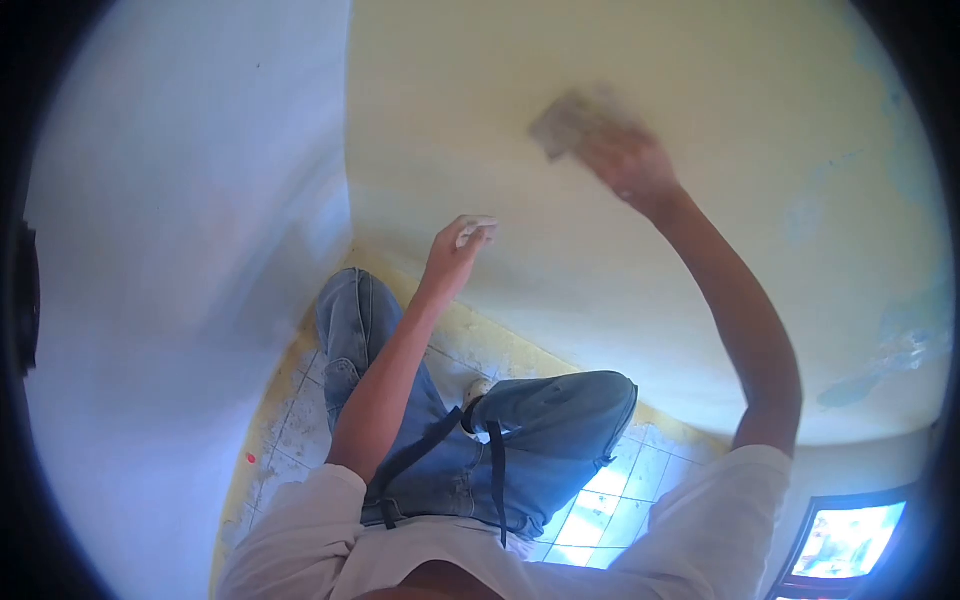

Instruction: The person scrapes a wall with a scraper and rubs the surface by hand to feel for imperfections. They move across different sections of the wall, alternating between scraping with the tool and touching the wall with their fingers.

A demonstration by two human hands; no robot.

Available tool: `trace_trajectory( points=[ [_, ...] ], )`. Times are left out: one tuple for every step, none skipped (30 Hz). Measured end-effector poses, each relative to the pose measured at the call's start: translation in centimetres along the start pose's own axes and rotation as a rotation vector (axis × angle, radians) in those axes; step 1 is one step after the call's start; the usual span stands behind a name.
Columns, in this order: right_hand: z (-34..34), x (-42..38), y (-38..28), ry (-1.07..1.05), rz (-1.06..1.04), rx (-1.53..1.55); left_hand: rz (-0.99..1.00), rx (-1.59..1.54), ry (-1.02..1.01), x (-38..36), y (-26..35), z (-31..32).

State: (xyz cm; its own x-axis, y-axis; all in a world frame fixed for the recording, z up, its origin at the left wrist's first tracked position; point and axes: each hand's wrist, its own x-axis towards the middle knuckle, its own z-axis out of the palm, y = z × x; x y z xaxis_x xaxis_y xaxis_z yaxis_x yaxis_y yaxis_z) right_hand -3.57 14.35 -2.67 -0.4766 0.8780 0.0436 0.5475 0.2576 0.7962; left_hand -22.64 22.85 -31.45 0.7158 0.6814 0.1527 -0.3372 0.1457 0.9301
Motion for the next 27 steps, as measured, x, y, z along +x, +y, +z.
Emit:
trace_trajectory(
  points=[
    [1.4,-0.4,-1.0,-0.073,-0.13,-0.01,0.005,-0.011,0.006,-0.1,-0.7,0.2],
    [2.6,-0.8,-1.3,-0.144,-0.253,-0.026,0.015,-0.016,0.009,-0.1,-1.4,0.3],
    [2.2,0.1,-0.1,-0.08,-0.145,-0.043,0.024,-0.018,0.007,0.8,-1.5,0.2],
    [0.7,1.5,1.3,-0.017,-0.045,-0.059,0.043,-0.025,0.006,1.3,-1.2,0.0],
    [-1.0,2.9,2.5,0.039,0.044,-0.068,0.053,-0.041,0.011,1.3,-1.2,0.0],
    [-0.5,3.1,2.8,0.054,0.126,-0.034,0.06,-0.064,0.022,0.9,-1.3,0.3],
    [-0.1,3.3,3.0,0.071,0.207,0.0,0.035,-0.055,0.035,0.7,-1.3,0.4],
    [1.0,3.5,2.2,0.025,0.049,-0.021,0.014,-0.033,0.042,0.7,-1.1,0.1],
    [1.6,4.2,1.3,-0.021,-0.101,-0.045,-0.005,-0.005,0.044,0.8,-0.3,-0.4],
    [1.9,4.6,1.1,-0.066,-0.246,-0.074,-0.013,0.01,0.033,0.7,0.5,-0.7],
    [2.0,5.2,2.4,0.023,-0.167,-0.076,-0.017,0.026,0.019,0.6,1.3,-1.0],
    [1.6,6.1,3.6,0.111,-0.088,-0.071,-0.025,0.036,0.006,0.7,2.0,-1.3],
    [-0.1,7.1,4.8,0.155,0.046,-0.066,-0.013,0.027,0.013,0.7,2.1,-1.5],
    [-1.2,7.9,5.2,0.193,0.17,-0.054,-0.009,0.009,0.026,0.6,2.1,-1.6],
    [0.1,7.8,3.6,0.068,0.103,-0.083,-0.001,-0.005,0.043,0.4,2.1,-1.7],
    [1.4,7.7,2.1,-0.055,0.032,-0.103,0.03,-0.011,0.058,0.4,1.6,-1.8],
    [2.1,7.7,0.7,-0.308,-0.142,-0.138,0.06,-0.014,0.068,0.5,0.7,-1.7],
    [2.5,7.8,0.8,-0.247,-0.189,-0.096,0.094,-0.013,0.075,0.6,1.1,-1.8],
    [2.9,7.9,0.8,-0.187,-0.237,-0.057,0.094,-0.013,0.075,0.9,1.5,-2.2],
    [3.2,7.7,1.8,-0.075,-0.11,-0.068,0.087,-0.024,0.079,0.9,1.7,-2.1],
    [1.1,8.6,2.9,0.03,0.005,-0.071,0.07,-0.045,0.09,0.4,2.1,-1.9],
    [-0.2,9.3,3.3,0.134,0.115,-0.071,0.051,-0.026,0.098,-0.1,2.1,-1.7],
    [0.9,9.4,1.9,0.22,0.101,-0.042,0.04,0.002,0.106,0.0,2.3,-2.1],
    [1.6,8.9,0.9,0.009,-0.021,-0.019,0.032,0.039,0.105,0.1,2.5,-2.4],
    [2.0,8.3,0.0,-0.205,-0.138,0.005,0.033,0.046,0.102,-0.1,2.6,-2.4],
    [2.3,7.8,-0.2,-0.417,-0.25,0.026,0.04,0.055,0.095,0.0,2.8,-2.4],
    [3.3,7.6,1.6,-0.03,-0.171,0.042,0.046,0.059,0.09,0.2,3.0,-2.5]
  ],
)
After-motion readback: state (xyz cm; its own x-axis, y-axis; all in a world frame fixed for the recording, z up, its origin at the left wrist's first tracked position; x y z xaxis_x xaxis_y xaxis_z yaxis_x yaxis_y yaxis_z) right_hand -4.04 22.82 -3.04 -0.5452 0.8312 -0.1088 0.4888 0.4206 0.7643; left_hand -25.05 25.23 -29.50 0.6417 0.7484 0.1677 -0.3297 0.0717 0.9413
